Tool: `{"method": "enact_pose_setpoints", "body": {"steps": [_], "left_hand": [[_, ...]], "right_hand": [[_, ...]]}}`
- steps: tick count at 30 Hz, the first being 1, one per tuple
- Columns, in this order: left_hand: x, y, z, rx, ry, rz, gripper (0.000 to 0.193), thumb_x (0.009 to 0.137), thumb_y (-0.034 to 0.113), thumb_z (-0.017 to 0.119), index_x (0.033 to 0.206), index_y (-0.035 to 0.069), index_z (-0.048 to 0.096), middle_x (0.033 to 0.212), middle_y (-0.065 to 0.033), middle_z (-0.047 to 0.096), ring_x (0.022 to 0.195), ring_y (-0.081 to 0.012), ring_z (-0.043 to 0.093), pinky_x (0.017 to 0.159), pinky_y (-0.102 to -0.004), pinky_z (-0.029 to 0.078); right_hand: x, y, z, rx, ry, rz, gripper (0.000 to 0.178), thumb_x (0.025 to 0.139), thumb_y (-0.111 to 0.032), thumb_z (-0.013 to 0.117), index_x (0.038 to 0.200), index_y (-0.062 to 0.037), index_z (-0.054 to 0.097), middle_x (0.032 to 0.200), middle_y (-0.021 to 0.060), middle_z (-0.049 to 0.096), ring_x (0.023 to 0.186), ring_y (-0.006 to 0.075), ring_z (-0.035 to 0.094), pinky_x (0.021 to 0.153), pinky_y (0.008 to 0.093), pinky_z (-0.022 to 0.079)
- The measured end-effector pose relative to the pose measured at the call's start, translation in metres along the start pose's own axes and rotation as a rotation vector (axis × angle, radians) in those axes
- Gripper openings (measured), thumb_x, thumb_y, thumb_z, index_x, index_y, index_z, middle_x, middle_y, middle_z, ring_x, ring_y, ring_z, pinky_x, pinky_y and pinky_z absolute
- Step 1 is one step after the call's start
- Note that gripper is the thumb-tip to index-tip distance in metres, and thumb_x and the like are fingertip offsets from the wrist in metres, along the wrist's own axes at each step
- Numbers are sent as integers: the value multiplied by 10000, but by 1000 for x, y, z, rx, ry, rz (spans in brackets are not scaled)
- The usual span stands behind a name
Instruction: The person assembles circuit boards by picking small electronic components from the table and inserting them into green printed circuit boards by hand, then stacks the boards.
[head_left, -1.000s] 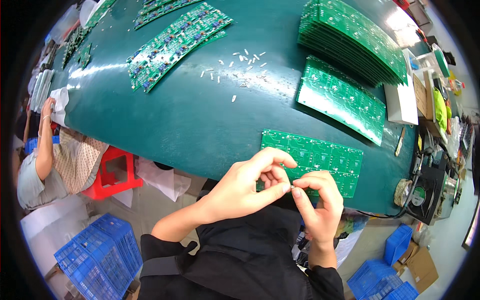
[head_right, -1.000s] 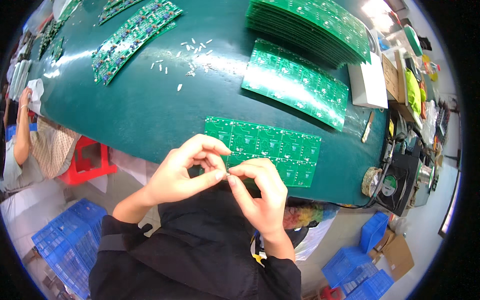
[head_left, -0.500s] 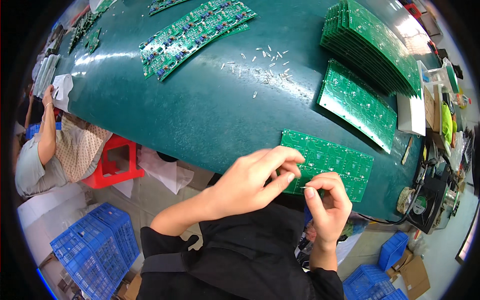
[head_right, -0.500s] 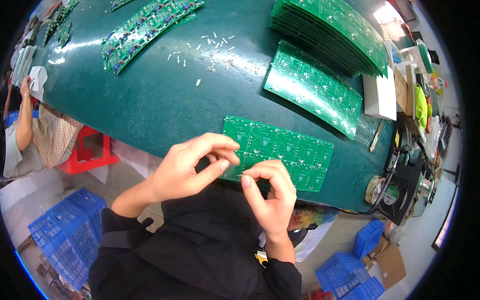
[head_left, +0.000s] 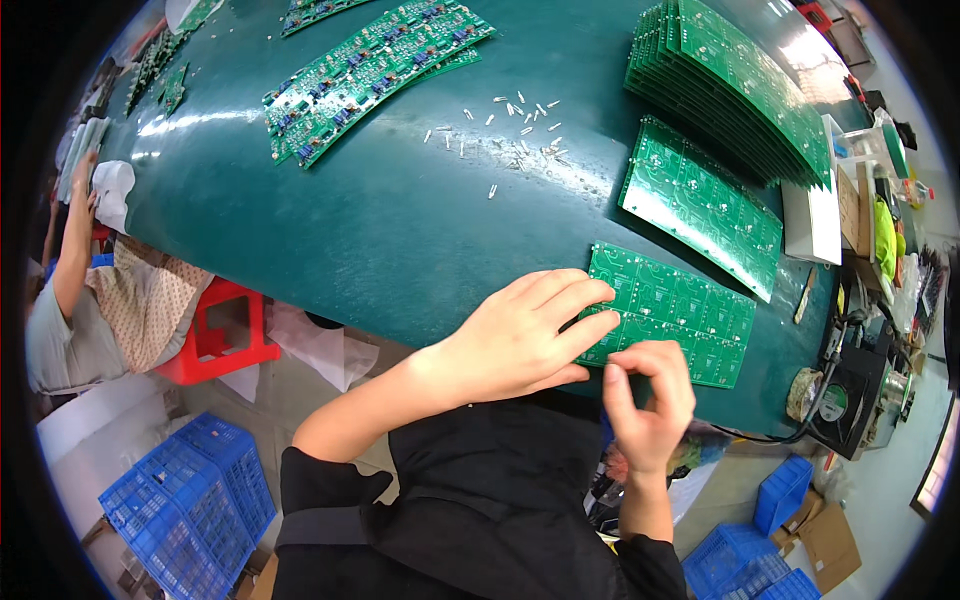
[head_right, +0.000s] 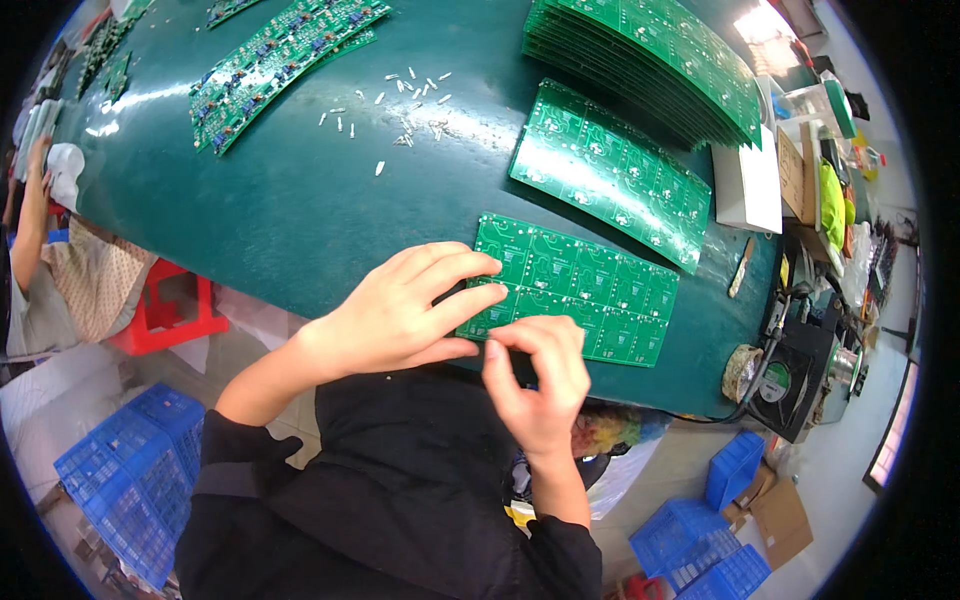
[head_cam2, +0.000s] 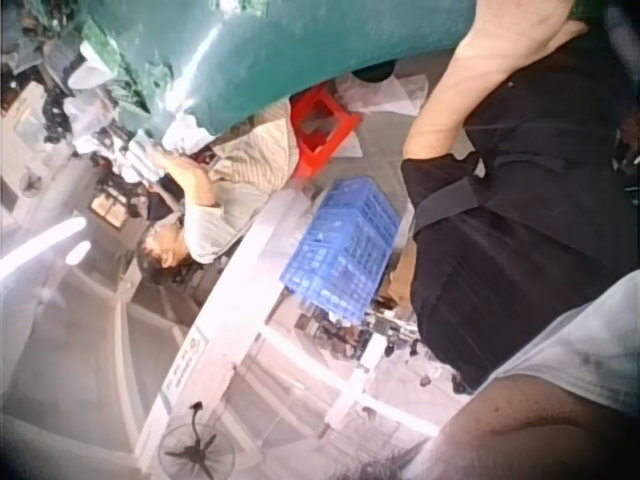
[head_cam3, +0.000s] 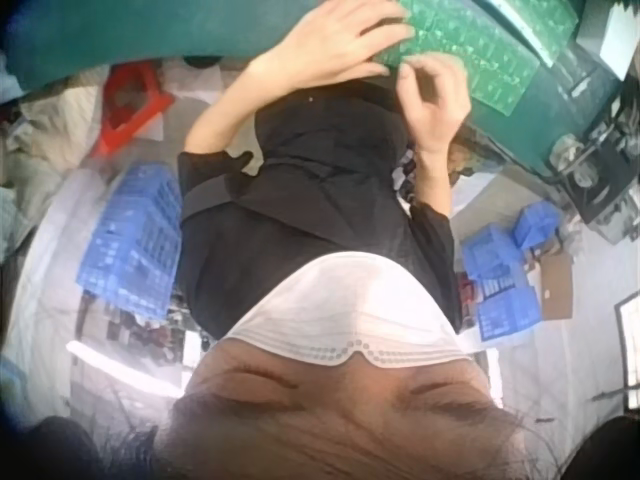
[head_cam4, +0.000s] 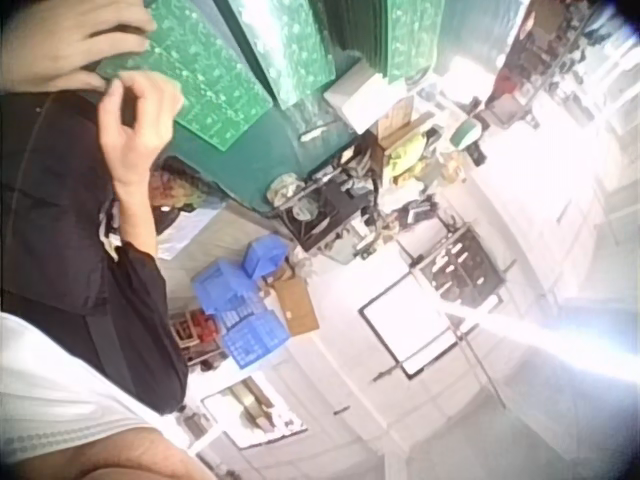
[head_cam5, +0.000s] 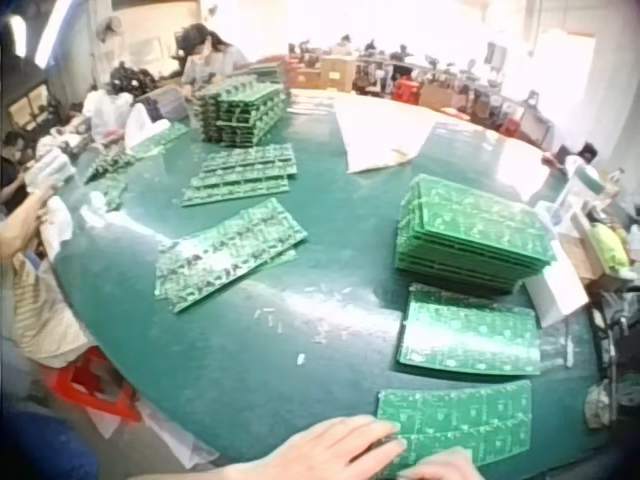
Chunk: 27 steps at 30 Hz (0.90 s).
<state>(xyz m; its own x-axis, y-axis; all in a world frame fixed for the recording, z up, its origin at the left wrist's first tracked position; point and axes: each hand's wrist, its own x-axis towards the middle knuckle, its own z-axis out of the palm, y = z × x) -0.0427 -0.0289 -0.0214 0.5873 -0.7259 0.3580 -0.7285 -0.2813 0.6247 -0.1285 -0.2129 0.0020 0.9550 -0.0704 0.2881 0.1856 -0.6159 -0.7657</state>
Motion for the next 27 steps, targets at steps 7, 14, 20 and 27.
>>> {"method": "enact_pose_setpoints", "body": {"steps": [7,14,20,27], "left_hand": [[13,-31,-43,217,193,-149,338,809,123,735,1133,66,657,1120,-104,630,1037,-298,608,898,-410,492],[18,-66,-48,384,252,-247,195,849,103,703,1035,67,656,973,-86,593,914,-288,591,829,-390,495],[19,-69,-43,392,275,-237,98,864,81,683,942,65,625,913,-76,573,904,-280,590,803,-390,492],[21,-63,-43,401,361,-219,88,879,83,666,933,63,600,915,-80,567,910,-289,596,797,-389,511]], "right_hand": [[-5,8,10,-152,-33,-79,225,695,30,759,870,-77,667,797,31,643,744,215,604,735,345,400],[-4,9,11,-158,-40,-103,226,689,26,762,859,-89,667,791,25,638,751,212,603,743,344,392],[-5,11,12,-185,-44,-109,239,689,21,767,872,-92,662,795,25,630,750,215,597,737,348,388],[-5,9,13,-256,-43,-191,253,683,10,779,871,-95,646,804,24,605,746,214,582,738,367,383]]}}
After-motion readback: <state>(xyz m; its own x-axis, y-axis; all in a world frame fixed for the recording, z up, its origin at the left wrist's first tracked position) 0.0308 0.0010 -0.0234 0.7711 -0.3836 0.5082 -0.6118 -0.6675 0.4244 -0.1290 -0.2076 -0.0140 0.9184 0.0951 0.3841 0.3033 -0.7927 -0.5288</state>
